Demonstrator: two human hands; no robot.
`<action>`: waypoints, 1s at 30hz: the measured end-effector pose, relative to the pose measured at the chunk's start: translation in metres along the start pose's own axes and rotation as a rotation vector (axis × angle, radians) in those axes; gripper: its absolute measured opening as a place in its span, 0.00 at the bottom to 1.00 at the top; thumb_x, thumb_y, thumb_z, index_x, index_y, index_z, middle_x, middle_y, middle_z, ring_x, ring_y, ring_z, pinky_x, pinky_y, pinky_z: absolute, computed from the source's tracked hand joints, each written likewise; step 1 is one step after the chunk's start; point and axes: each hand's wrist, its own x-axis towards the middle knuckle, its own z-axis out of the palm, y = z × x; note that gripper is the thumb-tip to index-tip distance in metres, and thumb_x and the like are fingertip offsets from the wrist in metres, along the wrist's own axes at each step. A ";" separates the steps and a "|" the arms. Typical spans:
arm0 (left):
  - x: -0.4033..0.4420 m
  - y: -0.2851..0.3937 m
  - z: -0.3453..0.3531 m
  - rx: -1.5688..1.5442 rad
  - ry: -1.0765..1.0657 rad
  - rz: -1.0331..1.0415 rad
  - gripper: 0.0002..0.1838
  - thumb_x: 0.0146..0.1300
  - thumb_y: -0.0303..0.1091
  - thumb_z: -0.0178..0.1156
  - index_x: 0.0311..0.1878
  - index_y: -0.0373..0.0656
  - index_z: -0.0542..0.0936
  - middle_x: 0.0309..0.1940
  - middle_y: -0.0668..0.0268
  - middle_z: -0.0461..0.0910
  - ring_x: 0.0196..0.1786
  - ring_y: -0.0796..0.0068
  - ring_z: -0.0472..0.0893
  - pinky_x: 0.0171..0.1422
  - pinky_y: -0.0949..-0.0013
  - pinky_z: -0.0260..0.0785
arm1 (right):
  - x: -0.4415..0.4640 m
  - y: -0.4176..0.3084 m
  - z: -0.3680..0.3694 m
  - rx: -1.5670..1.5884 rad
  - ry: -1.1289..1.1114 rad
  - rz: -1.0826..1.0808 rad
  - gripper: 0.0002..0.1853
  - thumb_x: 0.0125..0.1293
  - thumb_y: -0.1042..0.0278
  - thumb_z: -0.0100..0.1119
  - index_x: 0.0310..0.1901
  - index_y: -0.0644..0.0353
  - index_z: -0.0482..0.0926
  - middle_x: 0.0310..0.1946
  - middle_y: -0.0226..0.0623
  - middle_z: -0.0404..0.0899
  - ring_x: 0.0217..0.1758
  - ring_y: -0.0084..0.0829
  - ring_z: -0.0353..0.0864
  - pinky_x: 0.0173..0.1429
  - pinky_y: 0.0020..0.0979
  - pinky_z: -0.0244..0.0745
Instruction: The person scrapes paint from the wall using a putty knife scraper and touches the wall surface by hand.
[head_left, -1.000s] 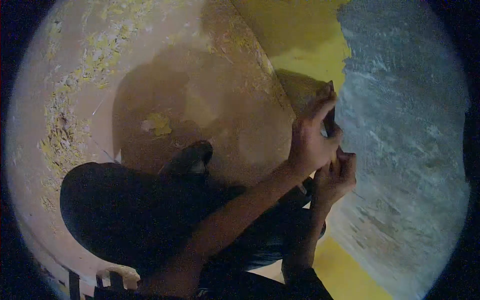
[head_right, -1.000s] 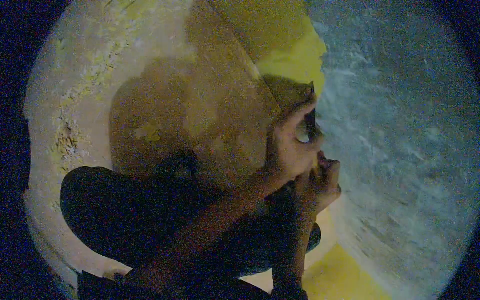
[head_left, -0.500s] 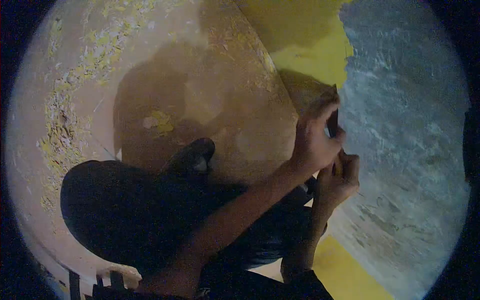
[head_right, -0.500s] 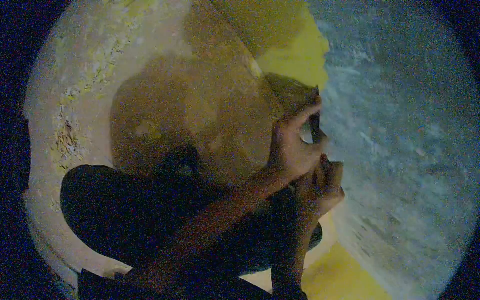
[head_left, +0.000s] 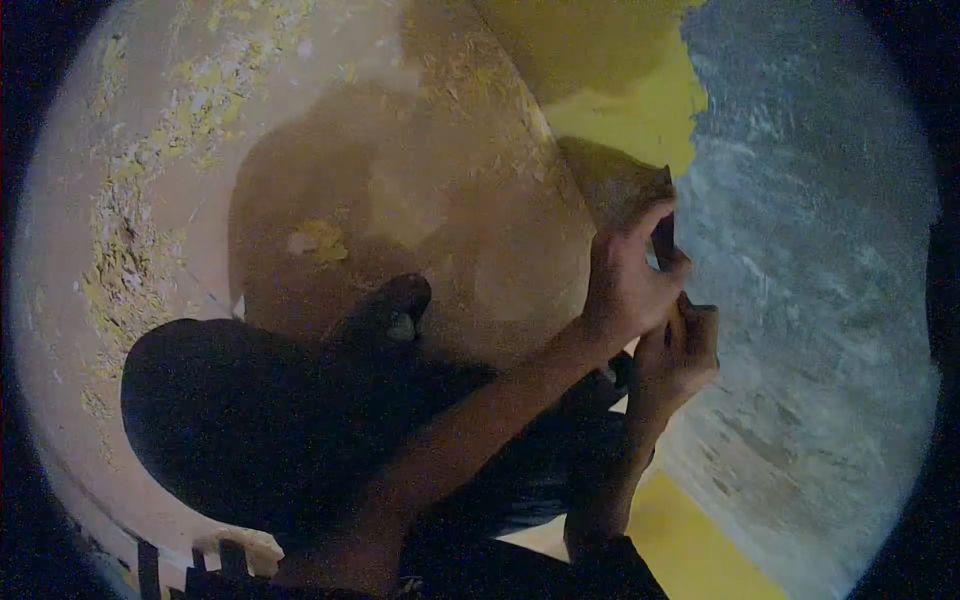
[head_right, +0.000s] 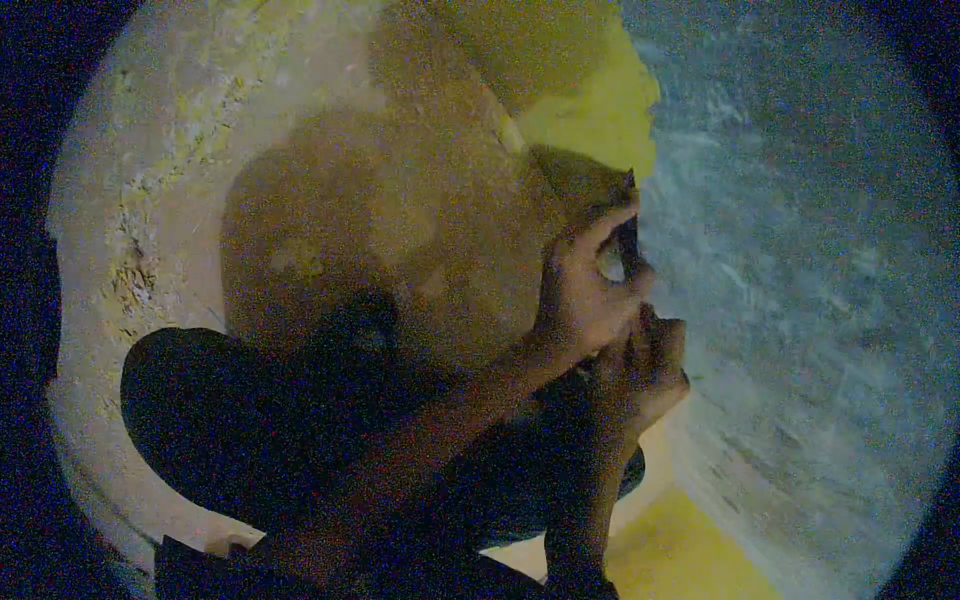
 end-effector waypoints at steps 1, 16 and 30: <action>-0.007 -0.003 0.004 -0.002 -0.003 -0.001 0.26 0.45 0.24 0.63 0.52 0.35 0.75 0.48 0.48 0.78 0.54 0.50 0.78 0.59 0.57 0.69 | -0.007 0.003 -0.005 -0.002 0.002 0.002 0.09 0.57 0.71 0.65 0.31 0.65 0.75 0.25 0.38 0.80 0.27 0.22 0.72 0.34 0.29 0.71; -0.008 -0.020 0.006 0.046 0.109 0.242 0.26 0.43 0.23 0.63 0.52 0.37 0.75 0.47 0.48 0.78 0.51 0.45 0.78 0.57 0.55 0.70 | -0.014 0.008 0.004 0.065 0.070 -0.002 0.09 0.57 0.73 0.63 0.28 0.62 0.70 0.21 0.40 0.77 0.25 0.21 0.68 0.31 0.29 0.70; 0.003 -0.007 -0.001 -0.092 0.034 0.002 0.25 0.44 0.22 0.64 0.51 0.37 0.76 0.54 0.48 0.75 0.57 0.49 0.75 0.61 0.58 0.69 | -0.004 -0.010 0.003 0.126 0.031 0.070 0.13 0.56 0.72 0.66 0.28 0.65 0.70 0.24 0.41 0.79 0.27 0.19 0.71 0.30 0.28 0.71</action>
